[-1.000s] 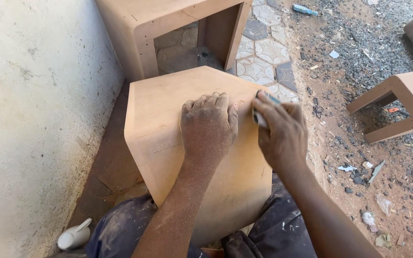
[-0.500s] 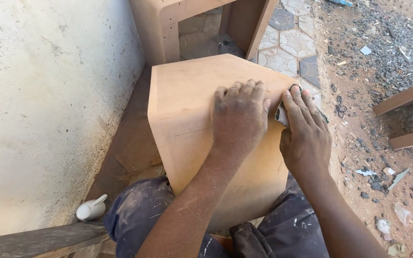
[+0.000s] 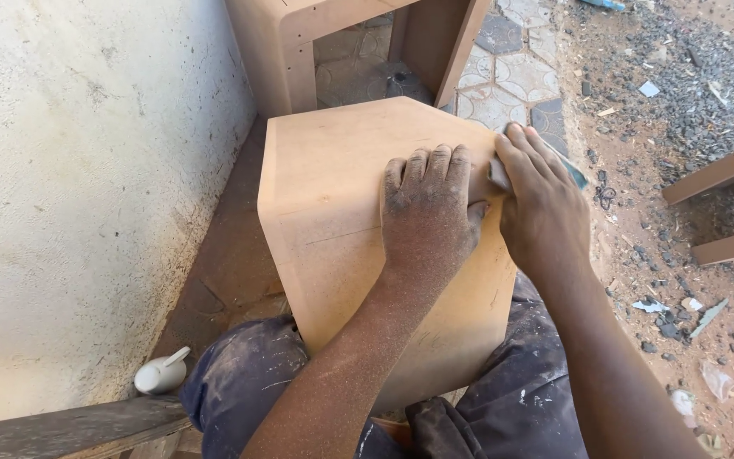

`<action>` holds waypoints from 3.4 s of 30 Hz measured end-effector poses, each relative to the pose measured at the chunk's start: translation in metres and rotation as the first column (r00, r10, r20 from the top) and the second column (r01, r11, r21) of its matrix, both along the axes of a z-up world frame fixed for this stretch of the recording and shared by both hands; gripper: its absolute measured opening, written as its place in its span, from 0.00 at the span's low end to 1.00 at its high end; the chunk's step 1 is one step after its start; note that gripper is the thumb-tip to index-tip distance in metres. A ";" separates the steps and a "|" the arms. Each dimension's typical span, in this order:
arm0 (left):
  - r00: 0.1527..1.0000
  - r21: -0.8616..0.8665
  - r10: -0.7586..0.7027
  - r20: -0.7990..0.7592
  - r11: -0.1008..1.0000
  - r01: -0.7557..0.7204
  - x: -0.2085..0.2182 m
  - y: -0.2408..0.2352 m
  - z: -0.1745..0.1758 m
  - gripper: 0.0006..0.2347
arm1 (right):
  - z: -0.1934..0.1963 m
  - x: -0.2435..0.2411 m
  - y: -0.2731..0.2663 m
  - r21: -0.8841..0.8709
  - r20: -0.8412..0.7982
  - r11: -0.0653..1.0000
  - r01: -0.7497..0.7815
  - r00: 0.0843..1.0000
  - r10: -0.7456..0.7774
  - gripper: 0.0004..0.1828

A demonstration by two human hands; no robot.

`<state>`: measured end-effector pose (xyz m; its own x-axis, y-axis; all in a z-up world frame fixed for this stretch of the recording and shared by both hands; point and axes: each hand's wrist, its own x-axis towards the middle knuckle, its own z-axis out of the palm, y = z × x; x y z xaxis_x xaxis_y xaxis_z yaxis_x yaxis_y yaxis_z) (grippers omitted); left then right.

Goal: The person sands the top surface and edges of a wooden stool using a sanding block. They hold the stool with one hand and rub the sanding block back and forth across the wood, focusing on smoothing the corners and flat areas.

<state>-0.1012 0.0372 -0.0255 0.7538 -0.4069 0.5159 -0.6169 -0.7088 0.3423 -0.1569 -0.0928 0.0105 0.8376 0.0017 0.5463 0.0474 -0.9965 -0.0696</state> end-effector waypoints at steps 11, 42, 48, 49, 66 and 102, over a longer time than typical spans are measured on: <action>0.998 0.026 0.006 -0.059 1.000 -0.005 0.000 0.000 0.009 0.26 | 0.005 0.024 -0.026 -0.074 -0.152 0.997 -0.017 0.988 0.006 0.29; 0.999 0.014 0.005 -0.047 1.000 -0.004 0.003 0.005 0.013 0.23 | -0.043 -0.030 0.018 0.151 0.084 0.985 -0.080 0.994 0.068 0.41; 0.998 -0.006 -0.005 -0.055 1.000 0.005 0.002 0.009 0.014 0.20 | -0.043 -0.054 0.021 0.414 0.085 0.907 -0.084 0.995 0.053 0.36; 0.999 -0.006 -0.004 -0.054 1.000 0.003 0.003 0.009 0.014 0.20 | -0.043 -0.053 0.018 0.414 0.086 0.906 -0.085 0.995 0.055 0.36; 0.999 -0.046 0.000 0.040 0.999 0.001 0.001 0.007 0.009 0.21 | -0.073 -0.010 -0.023 0.768 0.045 0.634 0.091 0.980 -0.195 0.17; 0.989 -0.107 0.071 0.133 0.993 -0.056 0.000 -0.005 -0.009 0.33 | 0.027 0.067 -0.023 0.090 -0.420 0.951 0.295 0.877 -0.233 0.31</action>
<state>-0.1011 0.0324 -0.0340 0.6960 -0.2999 0.6524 -0.6177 -0.7134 0.3311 -0.0901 -0.1161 0.0371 0.9421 -0.3040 0.1413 -0.2791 -0.9447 -0.1720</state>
